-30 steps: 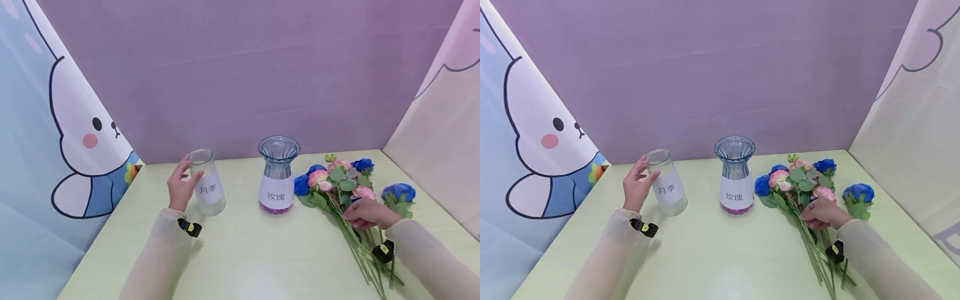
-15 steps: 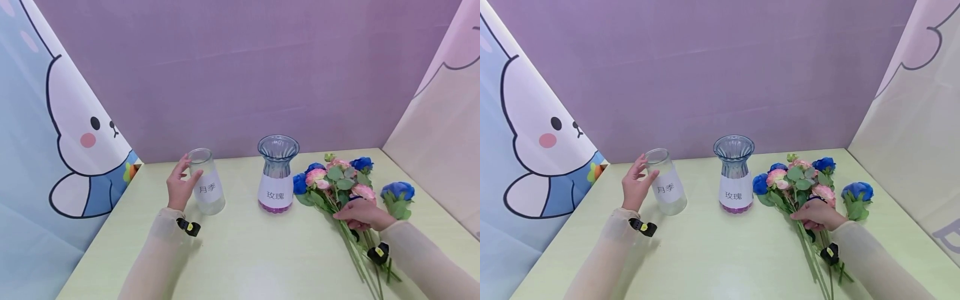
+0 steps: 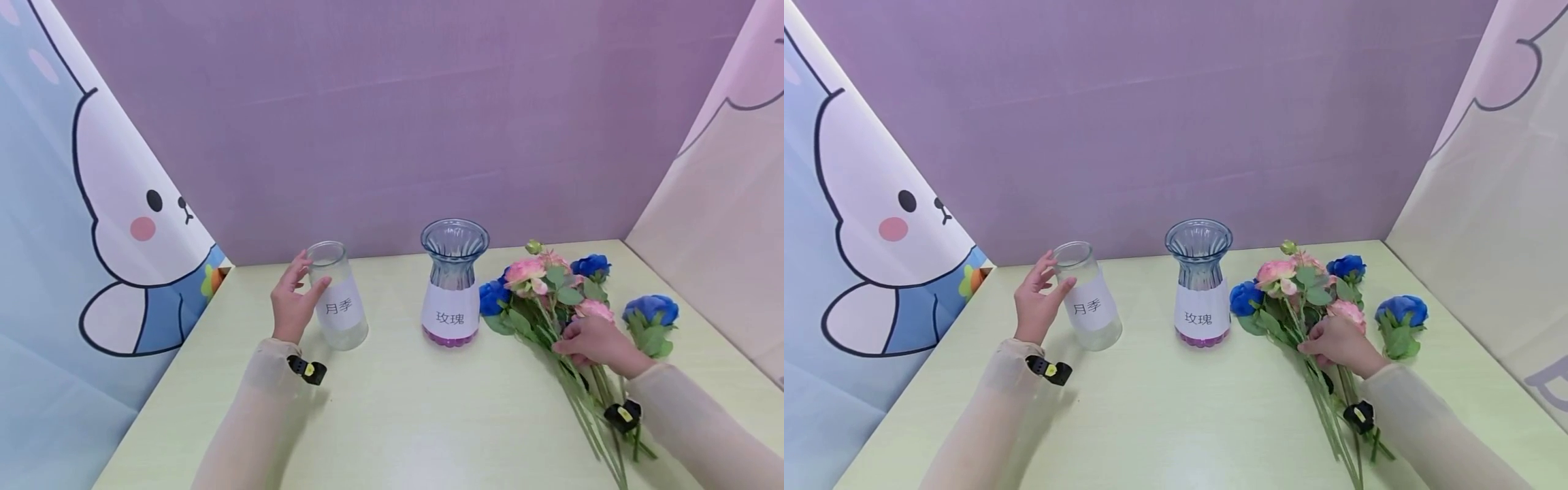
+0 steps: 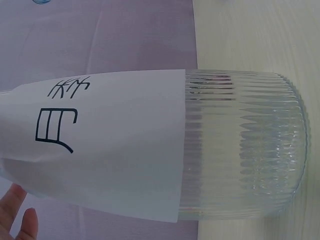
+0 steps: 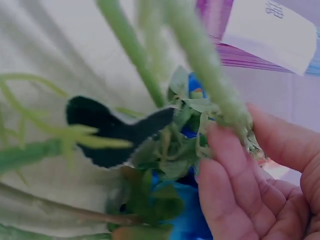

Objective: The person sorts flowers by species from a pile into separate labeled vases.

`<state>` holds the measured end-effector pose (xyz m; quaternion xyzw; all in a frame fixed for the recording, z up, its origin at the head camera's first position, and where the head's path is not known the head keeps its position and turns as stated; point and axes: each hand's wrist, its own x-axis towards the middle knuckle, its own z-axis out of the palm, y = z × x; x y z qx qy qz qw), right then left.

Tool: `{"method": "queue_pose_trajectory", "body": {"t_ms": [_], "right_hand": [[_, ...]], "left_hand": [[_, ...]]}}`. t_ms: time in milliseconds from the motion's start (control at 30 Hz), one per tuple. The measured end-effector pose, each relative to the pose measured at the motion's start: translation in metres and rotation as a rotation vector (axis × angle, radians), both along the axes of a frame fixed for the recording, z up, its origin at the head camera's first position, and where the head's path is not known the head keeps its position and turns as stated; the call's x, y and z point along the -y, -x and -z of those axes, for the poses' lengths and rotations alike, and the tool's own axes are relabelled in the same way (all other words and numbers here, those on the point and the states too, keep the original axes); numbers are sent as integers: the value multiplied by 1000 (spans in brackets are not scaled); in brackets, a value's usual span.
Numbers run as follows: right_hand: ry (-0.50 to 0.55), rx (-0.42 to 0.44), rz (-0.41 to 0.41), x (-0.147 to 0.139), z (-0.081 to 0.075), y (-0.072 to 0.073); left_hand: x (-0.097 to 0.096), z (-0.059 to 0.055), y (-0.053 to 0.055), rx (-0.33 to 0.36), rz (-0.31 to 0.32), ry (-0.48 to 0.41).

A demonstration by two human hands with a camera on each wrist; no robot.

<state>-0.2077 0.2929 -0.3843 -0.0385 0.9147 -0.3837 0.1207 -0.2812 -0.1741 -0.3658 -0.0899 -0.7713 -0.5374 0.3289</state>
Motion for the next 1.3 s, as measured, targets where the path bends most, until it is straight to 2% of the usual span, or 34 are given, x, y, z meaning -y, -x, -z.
{"method": "queue_pose_trajectory", "body": {"t_ms": [333, 600, 733, 867, 1067, 1300], "right_hand": [[198, 9, 60, -8, -21, -3], [264, -50, 134, -6, -21, -4], [349, -65, 160, -4, -20, -4], [546, -100, 187, -2, -19, -5], [1041, -189, 175, 13, -8, -8], [1311, -290, 264, 49, 0, -8]], "left_hand": [[0, 0, -1, 11, -5, 18], [1, 0, 1, 34, 0, 17], [1, -1, 0, 49, -1, 13], [1, 0, -1, 47, 3, 12], [0, 1, 0, 46, 3, 17], [0, 0, -2, 60, -2, 25]]}}
